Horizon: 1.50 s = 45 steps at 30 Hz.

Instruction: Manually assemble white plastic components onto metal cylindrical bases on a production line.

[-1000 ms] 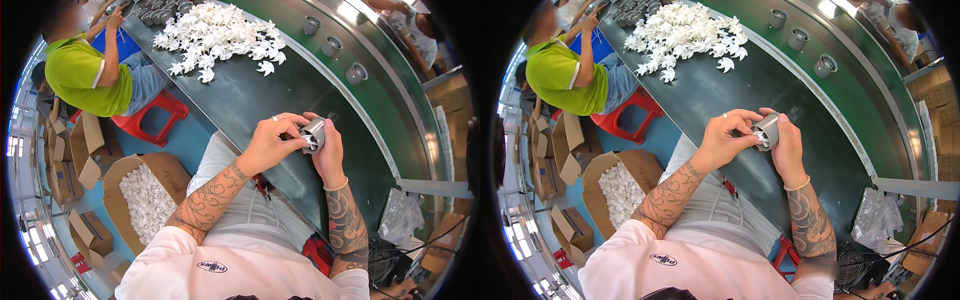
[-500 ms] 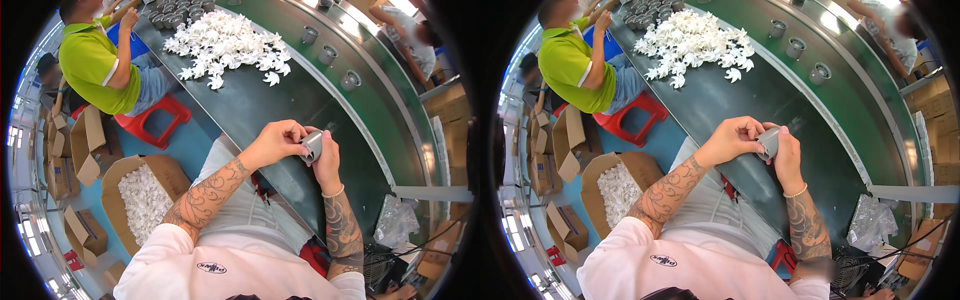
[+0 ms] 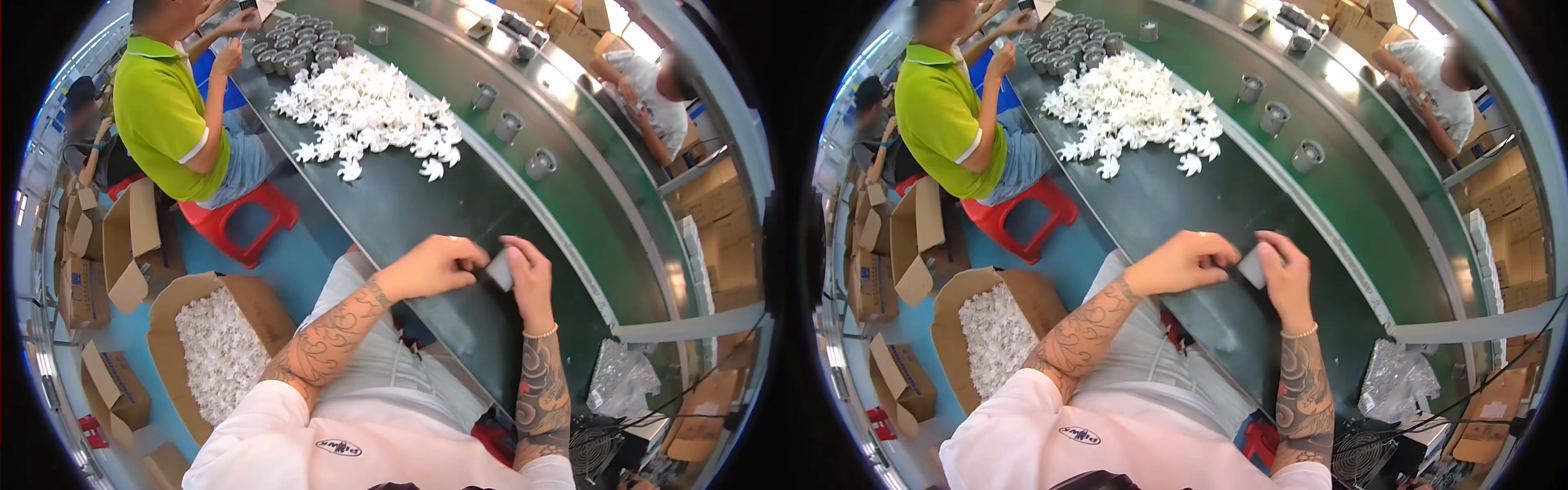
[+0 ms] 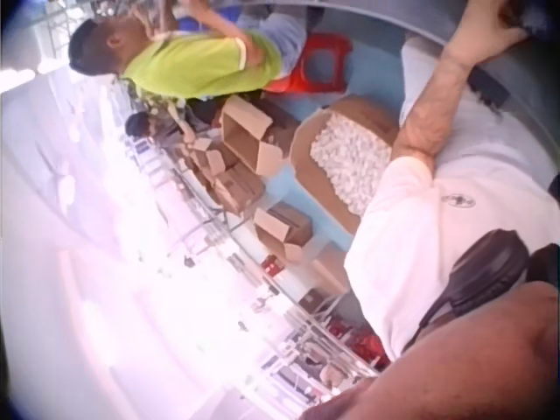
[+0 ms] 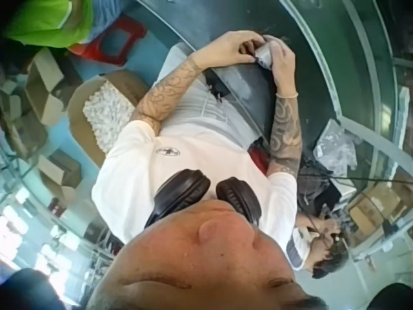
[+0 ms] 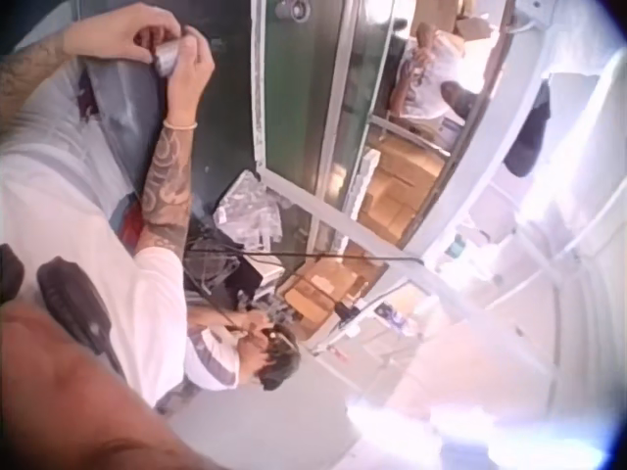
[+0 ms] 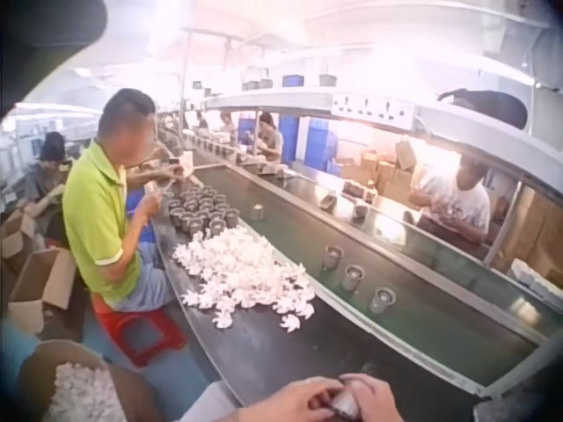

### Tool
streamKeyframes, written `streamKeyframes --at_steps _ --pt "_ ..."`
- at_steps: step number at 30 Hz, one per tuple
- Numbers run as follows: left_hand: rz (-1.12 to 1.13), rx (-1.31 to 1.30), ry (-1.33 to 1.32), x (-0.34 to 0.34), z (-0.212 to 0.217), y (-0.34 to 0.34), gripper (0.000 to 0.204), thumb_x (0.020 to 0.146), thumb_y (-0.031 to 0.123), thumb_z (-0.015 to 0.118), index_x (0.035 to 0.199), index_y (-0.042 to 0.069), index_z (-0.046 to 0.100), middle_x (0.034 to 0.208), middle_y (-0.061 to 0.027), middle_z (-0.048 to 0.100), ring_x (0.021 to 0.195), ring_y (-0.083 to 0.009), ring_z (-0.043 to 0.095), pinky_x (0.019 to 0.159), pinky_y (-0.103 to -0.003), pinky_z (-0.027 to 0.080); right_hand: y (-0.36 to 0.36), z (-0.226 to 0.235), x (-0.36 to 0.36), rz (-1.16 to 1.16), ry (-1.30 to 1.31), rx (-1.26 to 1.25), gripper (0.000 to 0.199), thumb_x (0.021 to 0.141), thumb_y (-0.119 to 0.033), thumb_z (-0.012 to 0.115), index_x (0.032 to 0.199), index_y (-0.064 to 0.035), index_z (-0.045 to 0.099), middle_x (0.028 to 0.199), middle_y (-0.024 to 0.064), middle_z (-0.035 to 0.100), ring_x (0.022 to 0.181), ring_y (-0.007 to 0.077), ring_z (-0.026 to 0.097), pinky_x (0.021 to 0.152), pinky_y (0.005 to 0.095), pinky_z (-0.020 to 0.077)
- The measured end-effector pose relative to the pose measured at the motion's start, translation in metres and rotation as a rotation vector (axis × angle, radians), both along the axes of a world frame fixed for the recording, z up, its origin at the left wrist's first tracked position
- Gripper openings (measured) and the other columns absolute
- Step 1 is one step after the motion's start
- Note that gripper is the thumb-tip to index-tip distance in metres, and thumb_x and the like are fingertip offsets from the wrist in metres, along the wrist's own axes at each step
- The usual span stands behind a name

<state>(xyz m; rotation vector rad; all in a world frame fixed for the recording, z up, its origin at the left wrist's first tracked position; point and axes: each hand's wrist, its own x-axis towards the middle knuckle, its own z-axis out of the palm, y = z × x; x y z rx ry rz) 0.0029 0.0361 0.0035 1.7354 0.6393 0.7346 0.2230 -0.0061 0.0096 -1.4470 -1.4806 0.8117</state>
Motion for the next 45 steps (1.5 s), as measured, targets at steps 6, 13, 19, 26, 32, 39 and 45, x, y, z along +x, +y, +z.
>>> streamKeyframes --at_steps 6,13,19,26,32,39,45 --pt "0.851 0.662 0.69 -0.015 0.015 0.06 0.021 0.087 0.024 0.066 0.105 0.012 0.07 0.115 -0.0134 0.064 0.096 -0.0329 0.066 0.076 -0.045 0.055 0.06 -0.01 0.11 -0.654 -0.921 0.171 0.048 0.095 -0.035 0.057 0.132 -0.0044 0.054 0.115 0.022 0.059 0.103 0.0372 0.061 0.087 0.0452 0.0499" --pt "0.761 0.6 0.517 -0.016 -0.024 0.079 0.013 0.088 0.02 0.066 0.101 0.015 0.066 0.102 -0.0009 0.066 0.091 -0.0253 0.064 0.072 -0.041 0.052 0.062 -0.001 0.176 -0.849 -0.995 0.157 0.049 0.091 -0.04 0.059 0.126 -0.0064 0.054 0.113 0.0236 0.058 0.104 0.0426 0.057 0.084 0.0543 0.0466" --pt "0.66 0.593 0.523 -0.025 -0.02 0.077 0.014 0.086 0.015 0.067 0.1 0.012 0.064 0.101 -0.0022 0.064 0.091 -0.0263 0.064 0.072 -0.041 0.052 0.02 0.03 0.237 -0.914 -1.355 -1.271 0.045 0.091 -0.035 0.056 0.13 -0.0127 0.064 0.139 0.0129 0.057 0.13 0.0372 0.051 0.102 0.0577 0.0386" --pt "0.63 0.516 0.251 -0.008 -0.019 0.092 0.033 0.083 0.003 0.065 0.115 0.009 0.066 0.109 -0.0105 0.06 0.091 -0.0298 0.064 0.075 -0.039 0.052 -0.031 -0.041 0.462 -0.304 -1.151 -1.813 0.031 0.088 -0.024 0.062 0.116 -0.0135 0.071 0.123 0.011 0.068 0.114 0.0288 0.065 0.097 0.0402 0.0494" --pt "0.566 0.483 0.096 -0.025 -0.036 0.094 0.029 0.081 -0.004 0.066 0.109 0.006 0.069 0.103 -0.0126 0.061 0.08 -0.0267 0.064 0.069 -0.033 0.053 -0.011 -0.045 0.43 -0.164 -1.239 -1.747 0.033 0.087 -0.022 0.061 0.117 -0.0121 0.07 0.122 0.0133 0.068 0.113 0.0304 0.065 0.096 0.0402 0.0501" --pt "0.623 0.453 0.061 -0.025 -0.031 0.086 0.021 0.083 0.0 0.068 0.104 0.005 0.07 0.092 -0.0094 0.066 0.075 -0.023 0.065 0.07 -0.032 0.053 0.002 0.026 0.352 -0.171 -1.328 -1.736 0.034 0.086 -0.021 0.061 0.118 -0.0102 0.068 0.121 0.0166 0.068 0.112 0.0326 0.065 0.095 0.0401 0.051" --pt "0.592 0.382 -0.016 -0.034 -0.029 0.085 0.018 0.084 0.004 0.072 0.102 0.002 0.07 0.087 -0.0076 0.065 0.073 -0.0174 0.062 0.069 -0.028 0.052 0.025 0.054 0.206 -0.431 -1.036 -0.59 0.059 0.085 -0.036 0.07 0.128 -0.0004 0.05 0.115 0.0271 0.066 0.107 0.0328 0.068 0.089 0.0417 0.053"
